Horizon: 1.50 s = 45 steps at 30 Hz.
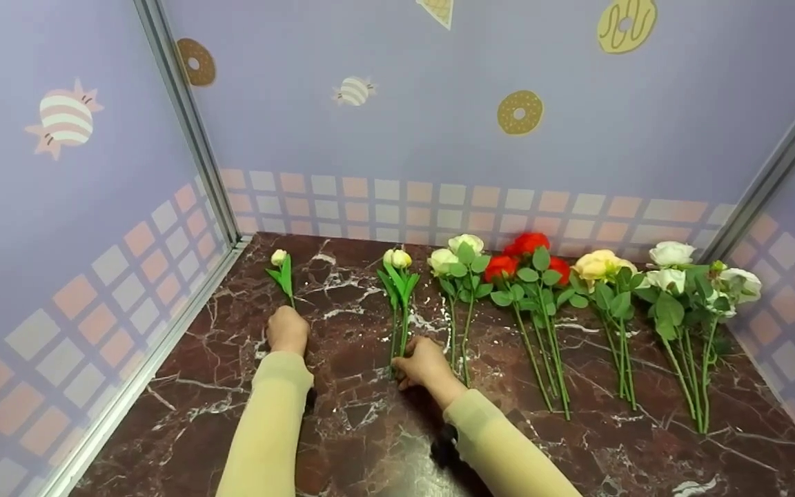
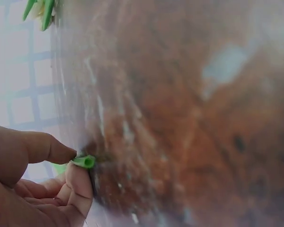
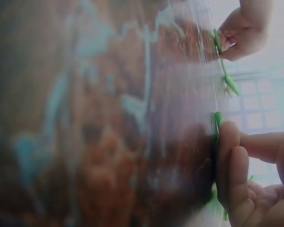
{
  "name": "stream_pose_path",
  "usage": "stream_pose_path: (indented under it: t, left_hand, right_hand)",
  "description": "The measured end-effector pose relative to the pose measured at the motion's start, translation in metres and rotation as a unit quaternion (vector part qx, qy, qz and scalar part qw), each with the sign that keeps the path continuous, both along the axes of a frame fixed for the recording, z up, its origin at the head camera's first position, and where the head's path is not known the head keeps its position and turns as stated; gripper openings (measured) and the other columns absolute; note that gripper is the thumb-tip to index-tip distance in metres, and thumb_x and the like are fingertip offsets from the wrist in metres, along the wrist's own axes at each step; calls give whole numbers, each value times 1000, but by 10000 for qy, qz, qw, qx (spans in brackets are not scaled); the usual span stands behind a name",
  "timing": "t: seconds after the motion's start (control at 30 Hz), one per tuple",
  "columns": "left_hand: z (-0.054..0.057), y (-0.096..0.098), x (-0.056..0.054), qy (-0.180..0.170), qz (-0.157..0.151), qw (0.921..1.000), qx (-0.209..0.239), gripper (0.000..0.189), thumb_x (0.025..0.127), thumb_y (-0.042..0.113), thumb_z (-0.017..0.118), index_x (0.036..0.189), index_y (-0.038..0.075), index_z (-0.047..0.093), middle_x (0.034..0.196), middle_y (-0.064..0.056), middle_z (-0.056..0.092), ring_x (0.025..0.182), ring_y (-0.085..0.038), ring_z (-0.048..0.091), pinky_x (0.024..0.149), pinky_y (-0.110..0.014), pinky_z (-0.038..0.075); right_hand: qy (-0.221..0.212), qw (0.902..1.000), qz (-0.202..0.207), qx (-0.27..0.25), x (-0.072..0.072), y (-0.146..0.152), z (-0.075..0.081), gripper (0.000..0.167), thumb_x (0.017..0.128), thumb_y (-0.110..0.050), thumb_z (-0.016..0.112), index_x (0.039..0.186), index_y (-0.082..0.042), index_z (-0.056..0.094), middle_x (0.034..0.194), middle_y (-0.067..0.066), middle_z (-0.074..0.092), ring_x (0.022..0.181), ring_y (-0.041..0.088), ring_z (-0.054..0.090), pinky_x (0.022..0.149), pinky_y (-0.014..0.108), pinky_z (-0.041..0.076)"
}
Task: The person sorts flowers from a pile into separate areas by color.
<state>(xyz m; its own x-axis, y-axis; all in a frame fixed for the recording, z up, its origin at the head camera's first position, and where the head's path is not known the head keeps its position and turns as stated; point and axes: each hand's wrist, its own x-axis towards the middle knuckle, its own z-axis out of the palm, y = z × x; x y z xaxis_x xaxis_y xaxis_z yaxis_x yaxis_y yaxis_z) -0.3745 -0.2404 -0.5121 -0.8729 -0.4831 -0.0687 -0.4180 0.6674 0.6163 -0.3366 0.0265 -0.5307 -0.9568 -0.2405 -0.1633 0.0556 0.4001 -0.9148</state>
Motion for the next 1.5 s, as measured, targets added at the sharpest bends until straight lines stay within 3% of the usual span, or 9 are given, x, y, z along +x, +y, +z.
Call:
stream_pose_path:
  t: [0.13,0.37,0.5,0.67,0.93,1.07,1.2,1.37,1.5]
  left_hand:
    - [4,-3,1,-69,18,9998,207,25,90,-1,56,105,-13,71,116,-36,68,107,-50,67,93,-55,58]
    - [6,-7,-6,-319,120,9913,1270,28,95,-1,53,112,-17,67,83,-26,73,46,-15,62,44,-25,55]
    - [6,-11,-7,-483,148,9725,2275,35,99,-2,51,128,-20,57,64,-9,68,49,-13,66,49,-25,59]
    - [9,-11,-7,-518,143,9417,3321,34,100,-4,57,131,-18,56,72,-9,74,61,-13,74,65,-28,66]
    - [20,7,-2,-121,-54,9168,3991,34,100,-2,60,130,-17,60,86,-14,79,68,-14,77,67,-26,65]
    - [26,24,0,260,-325,9017,4304,40,101,-3,59,139,-15,54,108,-24,77,76,-15,78,76,-29,66]
    - [29,44,3,553,-600,8887,4511,40,100,-4,60,138,-15,54,121,-29,71,84,-17,79,82,-31,66]
    - [29,73,8,939,-765,8671,4832,28,98,-6,61,126,-14,59,117,-30,73,87,-21,79,91,-40,64]
    - [28,96,10,1155,-936,8515,5028,25,97,-10,60,121,-13,60,113,-32,73,87,-24,78,94,-46,63]
  right_hand:
    - [38,9999,63,92,1,0,0,20,94,-6,72,104,7,60,70,10,64,45,13,61,50,32,62]
    - [85,9999,69,98,0,0,1,20,97,-9,70,104,6,59,69,9,63,45,12,61,49,32,61]
    - [61,9999,21,141,1,-1,1,21,98,-8,68,109,7,58,69,9,63,44,12,60,48,31,61]
    - [554,9972,-113,484,2,-1,6,19,99,-9,65,111,6,61,72,12,68,45,12,62,47,30,59]
    - [1349,9888,-402,489,2,-4,13,9,98,-9,64,98,-1,69,73,7,68,46,8,59,45,25,55]
    - [1558,9860,-440,396,3,-7,15,9,97,-9,66,94,-2,71,69,5,67,48,5,57,46,22,53]
    - [1427,9894,-240,-146,3,-11,18,11,97,-7,66,95,2,71,73,11,71,53,9,62,51,23,58]
    - [1099,9914,48,-706,5,-16,22,20,100,-7,64,108,10,71,92,23,76,78,33,77,61,23,60]
    - [958,9920,123,-818,6,-17,25,25,102,-9,62,115,12,69,97,24,76,84,35,77,64,27,62]
